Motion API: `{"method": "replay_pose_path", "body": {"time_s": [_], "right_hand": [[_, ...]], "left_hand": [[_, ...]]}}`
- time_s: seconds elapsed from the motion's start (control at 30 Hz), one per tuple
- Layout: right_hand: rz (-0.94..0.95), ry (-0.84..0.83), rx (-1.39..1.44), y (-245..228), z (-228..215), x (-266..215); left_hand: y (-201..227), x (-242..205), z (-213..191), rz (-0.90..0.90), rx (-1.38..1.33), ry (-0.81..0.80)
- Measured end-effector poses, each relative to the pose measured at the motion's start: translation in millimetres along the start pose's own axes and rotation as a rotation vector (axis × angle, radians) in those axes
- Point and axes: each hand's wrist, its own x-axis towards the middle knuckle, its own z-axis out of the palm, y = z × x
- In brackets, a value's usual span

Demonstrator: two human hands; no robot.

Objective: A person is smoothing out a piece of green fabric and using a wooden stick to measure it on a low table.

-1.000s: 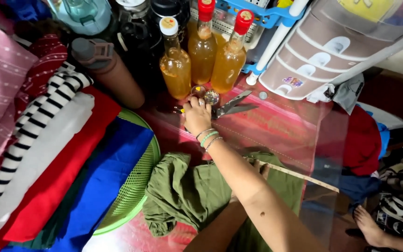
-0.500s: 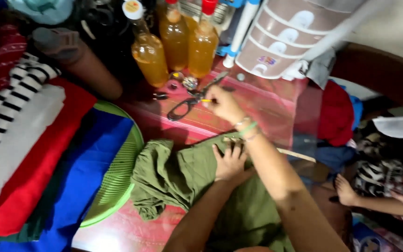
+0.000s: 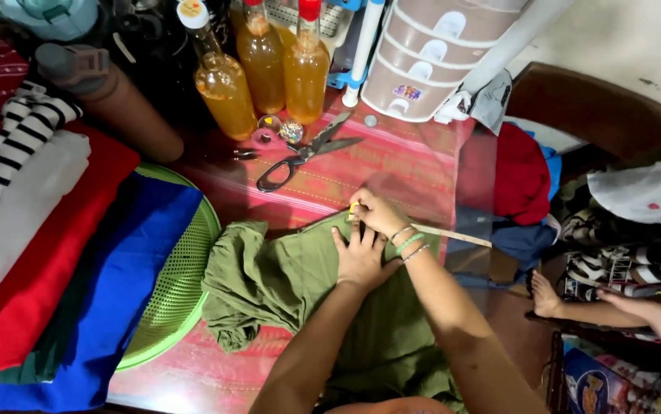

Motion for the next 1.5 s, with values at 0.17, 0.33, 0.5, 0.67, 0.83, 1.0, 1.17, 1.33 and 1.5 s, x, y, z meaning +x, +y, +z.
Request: {"method": "replay_pose_path", "body": {"time_s": [0.17,0.33,0.5,0.67,0.83,1.0,1.17,1.33,1.5], "right_hand": [[-0.158,0.37,0.576,34.7,38.4,4.6],[-0.207,0.445,0.678,20.5,48.6,-4.7],[-0.218,0.48,0.385,38.4,61.5,6.0],[-0.158,0.408,0.173,16.9,42.9,-7.8],[-0.116,0.291,-0.023,-0.1,27.3,-13.6],[0.019,0.06,-0.165,-8.6,18.9,-6.1],[0.083,0.004,-0.277,-45.0,6.6,-17.4],[0.093,-0.006,-0.292,-54.1,7.1,-19.2],[0.184,0.032,-0.156,-54.0,4.7,-17.2]], "left_hand": [[-9.7,0.1,3.2,-0.018,-0.086,-0.09],[-36.4,1.0,23.1,-0.028,-0.346,-0.006],[-51.4,-14.9,18.3,-0.027,-0.23,0.193],[-53.1,-14.8,35.9,-0.003,-0.17,0.316],[-54.5,-17.7,45.5,-0.023,-0.127,0.475],[-50.8,-16.4,50.6,-0.021,-0.035,0.592],[-50.7,-12.6,57.1,-0.023,-0.012,0.611],[-51.3,-12.3,58.1,-0.029,0.015,0.623],[-50.4,-14.5,50.5,-0.026,-0.009,0.573]]}}
